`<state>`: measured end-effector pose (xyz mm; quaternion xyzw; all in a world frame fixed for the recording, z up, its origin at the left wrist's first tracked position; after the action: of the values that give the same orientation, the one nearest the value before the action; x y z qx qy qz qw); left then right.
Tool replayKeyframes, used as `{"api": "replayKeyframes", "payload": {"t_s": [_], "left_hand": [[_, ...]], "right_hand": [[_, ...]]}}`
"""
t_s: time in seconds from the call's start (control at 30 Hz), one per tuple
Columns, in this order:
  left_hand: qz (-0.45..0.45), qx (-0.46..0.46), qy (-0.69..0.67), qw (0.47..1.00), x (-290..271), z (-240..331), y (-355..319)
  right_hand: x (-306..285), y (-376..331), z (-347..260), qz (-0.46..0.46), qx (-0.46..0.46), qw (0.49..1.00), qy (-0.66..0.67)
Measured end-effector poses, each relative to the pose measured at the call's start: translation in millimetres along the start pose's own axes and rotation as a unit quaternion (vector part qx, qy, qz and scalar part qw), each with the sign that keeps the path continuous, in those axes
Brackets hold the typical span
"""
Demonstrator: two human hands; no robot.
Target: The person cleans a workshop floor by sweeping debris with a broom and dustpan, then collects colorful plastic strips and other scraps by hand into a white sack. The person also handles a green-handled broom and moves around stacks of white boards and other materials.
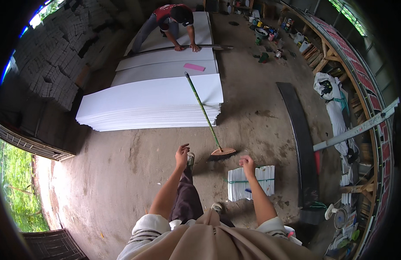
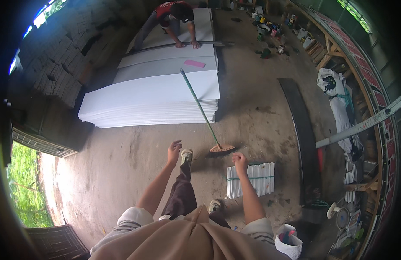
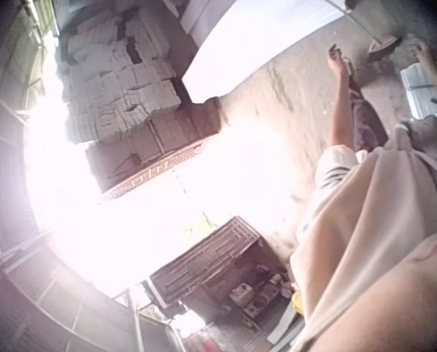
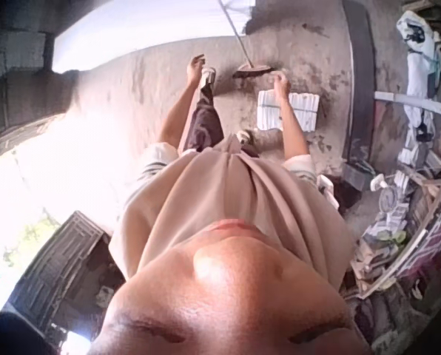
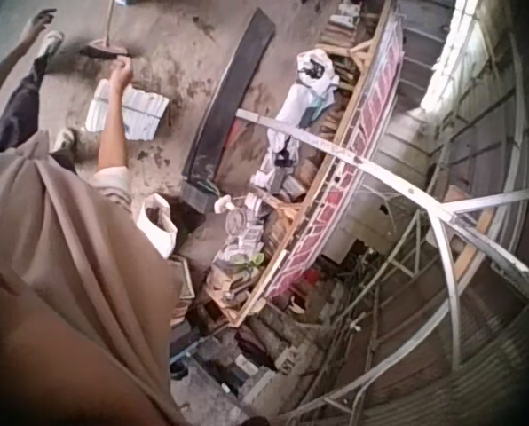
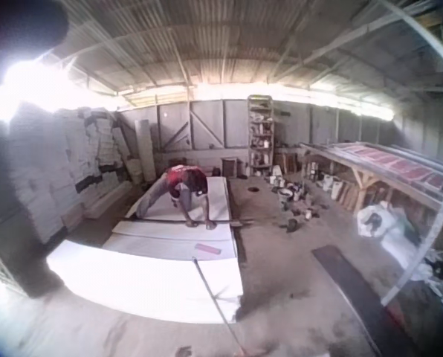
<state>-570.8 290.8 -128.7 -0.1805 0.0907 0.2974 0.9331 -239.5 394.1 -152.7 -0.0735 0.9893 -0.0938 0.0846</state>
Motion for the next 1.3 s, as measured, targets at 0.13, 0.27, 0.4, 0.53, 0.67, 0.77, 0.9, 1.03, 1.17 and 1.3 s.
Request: {"api": "replayKeyframes", "payload": {"t_s": [0.13, 0.27, 0.4, 0.53, 0.67, 0.77, 0.9, 1.03, 1.17, 1.3], "left_hand": [[-0.027, 0.036, -0.023, 0.999, 13, 29, 148], [-0.009, 0.074, -0.058, 0.996, 20, 67, 280], [-0.083, 0.063, -0.110, 0.988, 33, 100, 365], [-0.136, -0.009, -0.193, 0.972, 49, 106, 399], [-0.175, -0.041, -0.248, 0.952, 56, 107, 390], [-0.222, -0.023, -0.223, 0.949, 55, 108, 366], [-0.356, -0.030, -0.185, 0.916, 81, 125, 288], [-0.473, 0.055, -0.100, 0.873, 124, 132, 206], [-0.543, 0.049, 0.001, 0.839, 152, 127, 119], [-0.567, 0.040, 0.013, 0.823, 174, 101, 37]], "right_hand": [[97, 111, -59, -0.043, -0.011, 0.998, -0.037], [201, 208, -74, -0.108, 0.106, 0.988, 0.020], [289, 281, -89, -0.143, 0.195, 0.965, 0.101], [336, 324, -101, -0.111, 0.202, 0.964, 0.134], [345, 318, -104, -0.092, 0.301, 0.924, 0.218], [337, 280, -114, -0.009, 0.414, 0.832, 0.370], [285, 225, -96, -0.012, 0.395, 0.751, 0.528], [215, 168, -52, 0.029, 0.386, 0.738, 0.553], [155, 83, -61, 0.102, 0.372, 0.688, 0.614], [71, -64, -13, 0.018, 0.397, 0.759, 0.516]]}}
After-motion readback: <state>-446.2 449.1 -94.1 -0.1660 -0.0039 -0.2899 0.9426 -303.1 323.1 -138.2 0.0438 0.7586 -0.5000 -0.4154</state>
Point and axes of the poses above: each hand's wrist, its own y-axis towards the middle knuckle, its own x-axis out of the palm, z = x × y, the point moved 6 cm from there along y, towards the middle knuckle, and after that the axes turned 8 degrees about y, right-handed, at the moved point
